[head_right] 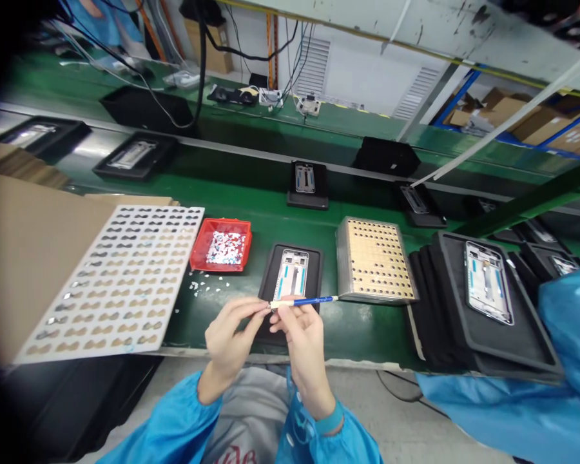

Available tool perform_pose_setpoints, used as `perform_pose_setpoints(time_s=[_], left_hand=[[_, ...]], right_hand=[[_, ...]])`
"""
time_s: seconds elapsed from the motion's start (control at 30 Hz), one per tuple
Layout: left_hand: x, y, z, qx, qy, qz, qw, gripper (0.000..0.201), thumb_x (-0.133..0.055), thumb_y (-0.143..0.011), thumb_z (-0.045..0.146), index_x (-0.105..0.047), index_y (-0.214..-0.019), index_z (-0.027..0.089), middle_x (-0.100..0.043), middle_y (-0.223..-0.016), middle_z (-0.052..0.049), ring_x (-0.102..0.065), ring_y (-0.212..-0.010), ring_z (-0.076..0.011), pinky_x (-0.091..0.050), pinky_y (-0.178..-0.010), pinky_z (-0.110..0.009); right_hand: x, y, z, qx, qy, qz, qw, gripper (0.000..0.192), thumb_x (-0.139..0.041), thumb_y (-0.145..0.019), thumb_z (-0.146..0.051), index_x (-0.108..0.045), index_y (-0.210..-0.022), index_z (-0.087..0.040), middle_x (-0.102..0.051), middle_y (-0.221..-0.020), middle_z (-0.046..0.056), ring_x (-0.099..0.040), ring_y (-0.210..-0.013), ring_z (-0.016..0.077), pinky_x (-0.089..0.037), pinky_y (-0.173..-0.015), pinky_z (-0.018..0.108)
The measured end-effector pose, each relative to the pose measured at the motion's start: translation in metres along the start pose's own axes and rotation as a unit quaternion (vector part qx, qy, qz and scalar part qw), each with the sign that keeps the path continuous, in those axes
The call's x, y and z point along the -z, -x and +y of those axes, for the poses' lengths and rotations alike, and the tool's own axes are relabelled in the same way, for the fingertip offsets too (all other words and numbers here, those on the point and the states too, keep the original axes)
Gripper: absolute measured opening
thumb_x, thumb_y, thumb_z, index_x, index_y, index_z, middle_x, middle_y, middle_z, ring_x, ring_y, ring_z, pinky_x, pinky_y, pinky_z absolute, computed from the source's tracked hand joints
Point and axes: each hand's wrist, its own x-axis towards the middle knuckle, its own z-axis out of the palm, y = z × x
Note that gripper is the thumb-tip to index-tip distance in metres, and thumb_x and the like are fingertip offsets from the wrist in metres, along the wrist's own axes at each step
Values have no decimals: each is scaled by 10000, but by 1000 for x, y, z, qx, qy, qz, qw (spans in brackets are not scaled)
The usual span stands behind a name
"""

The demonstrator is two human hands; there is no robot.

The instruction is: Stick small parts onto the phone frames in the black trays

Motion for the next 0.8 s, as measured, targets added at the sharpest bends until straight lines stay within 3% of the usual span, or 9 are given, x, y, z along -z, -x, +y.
perform_pose_setpoints(time_s=[0.13,0.3,0.47,0.6,0.67,0.73,0.8], left_hand=[[6,-1,-9,-114,-65,-49,990,241,-588,-1090,196,-823,-1070,245,-846,-975,-76,-825,-862,-193,-662,-816,-270],[8,-11,-11,-200,-94,-48,974,206,-576,-1091,121,-769,-1081,194,-832,-955,-57,-807,-835,-152,-628,-811,-210],[7,-19,-11,-224,-86,-94,966,192,-536,-1109,119,-709,-1071,196,-810,-947,-38,-785,-851,-134,-601,-805,-196],[14,-34,-19,-195,-111,-81,971,157,-543,-1096,135,-661,-1024,209,-771,-912,-19,-745,-790,-128,-568,-750,-212],[22,-50,-32,-166,-169,-63,969,164,-529,-1082,123,-666,-1038,203,-762,-926,-30,-733,-801,-148,-556,-751,-247],[32,-68,-49,-129,-253,-64,957,184,-513,-1092,154,-690,-1065,197,-762,-953,-57,-730,-839,-194,-541,-749,-302],[41,-83,-66,-95,-322,-60,940,201,-535,-1112,250,-708,-1024,201,-753,-911,-69,-711,-825,-236,-507,-707,-346]], right_hand=[[1,-2,3,-16,-24,14,999,437,-1034,-731,-519,-782,-902,-206,-720,-723,-14,-650,-629,137,-611,-614,248],[4,-4,-2,-46,-51,4,998,441,-1072,-675,-492,-785,-825,-192,-739,-744,-5,-654,-649,110,-596,-610,191],[11,-8,-4,-73,-44,-22,996,453,-1072,-666,-506,-755,-750,-194,-716,-700,-11,-646,-635,98,-591,-607,166],[25,-13,-10,4,68,0,998,445,-1005,-750,-555,-780,-923,-211,-760,-747,12,-713,-663,158,-635,-619,246],[38,-17,-16,84,192,28,977,391,-943,-825,-538,-762,-962,-220,-799,-818,43,-761,-708,197,-651,-642,288],[52,-22,-23,151,334,29,930,295,-860,-906,-496,-747,-965,-230,-826,-906,70,-794,-754,221,-656,-667,306],[64,-27,-28,188,453,-11,871,209,-765,-979,-447,-740,-969,-240,-835,-952,74,-802,-754,221,-657,-689,309]])
